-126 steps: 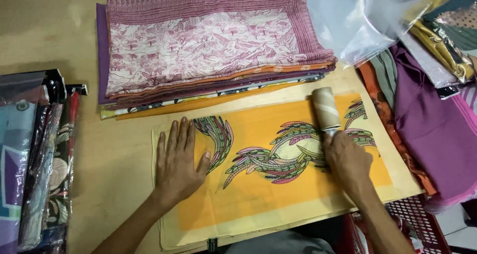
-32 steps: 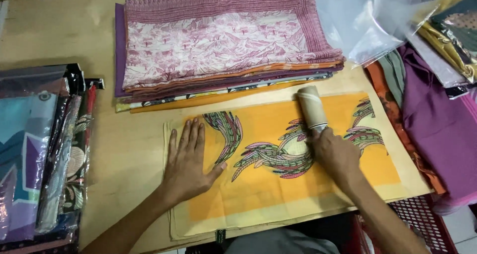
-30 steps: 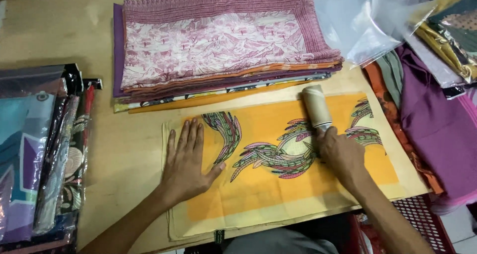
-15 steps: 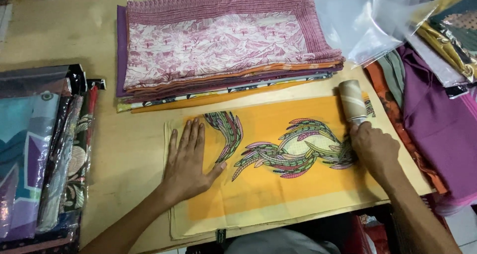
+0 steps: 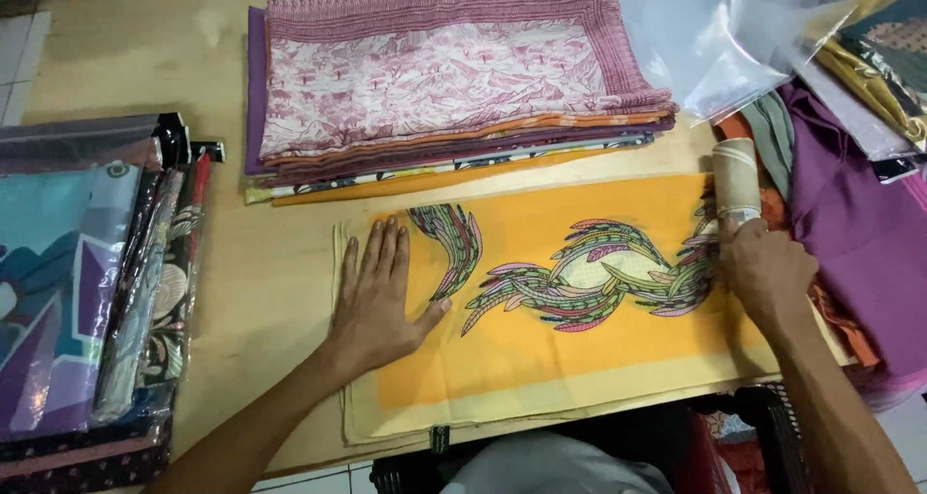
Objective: The person uses a cylindrical roller tool to press a yellow patterned fabric on a wooden table. They smooth the fabric with their hands, fold it, and continue rolling over the surface to flatten it.
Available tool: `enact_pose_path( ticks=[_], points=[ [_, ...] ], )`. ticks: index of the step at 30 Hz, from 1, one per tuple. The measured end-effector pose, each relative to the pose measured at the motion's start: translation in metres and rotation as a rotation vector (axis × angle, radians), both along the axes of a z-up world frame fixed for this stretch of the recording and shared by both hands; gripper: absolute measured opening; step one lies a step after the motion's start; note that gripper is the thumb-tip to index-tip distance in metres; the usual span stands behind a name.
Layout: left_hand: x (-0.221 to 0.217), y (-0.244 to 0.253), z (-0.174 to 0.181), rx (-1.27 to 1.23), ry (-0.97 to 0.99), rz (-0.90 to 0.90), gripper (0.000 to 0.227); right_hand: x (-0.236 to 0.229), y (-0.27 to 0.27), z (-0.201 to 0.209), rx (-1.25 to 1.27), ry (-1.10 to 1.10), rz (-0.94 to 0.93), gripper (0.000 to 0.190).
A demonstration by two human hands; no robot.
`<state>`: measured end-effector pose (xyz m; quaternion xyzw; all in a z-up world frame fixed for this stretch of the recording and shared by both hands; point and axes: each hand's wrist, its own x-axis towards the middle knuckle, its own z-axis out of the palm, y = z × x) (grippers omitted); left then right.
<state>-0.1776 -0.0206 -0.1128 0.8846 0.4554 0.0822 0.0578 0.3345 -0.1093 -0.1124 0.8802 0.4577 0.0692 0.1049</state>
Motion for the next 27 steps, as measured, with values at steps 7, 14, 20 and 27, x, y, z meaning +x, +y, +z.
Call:
enact_pose_path(
  ticks=[7,14,20,27],
  points=[
    [-0.001,-0.005,0.008,-0.083,-0.032,0.109,0.116,-0.184,-0.004,0.001,-0.068,0.183,0.074,0.032],
    [0.0,-0.013,-0.001,0.058,0.017,-0.012,0.087,-0.332,-0.046,-0.036,0.02,0.286,0.517,0.04],
    [0.002,-0.01,0.001,0.236,0.121,-0.105,0.092,-0.322,-0.044,-0.027,0.046,0.218,0.467,0.038],
    [0.002,-0.01,0.0,0.47,0.368,-0.042,0.104,-0.271,-0.033,-0.003,-0.242,0.364,0.251,0.041]
  ],
)
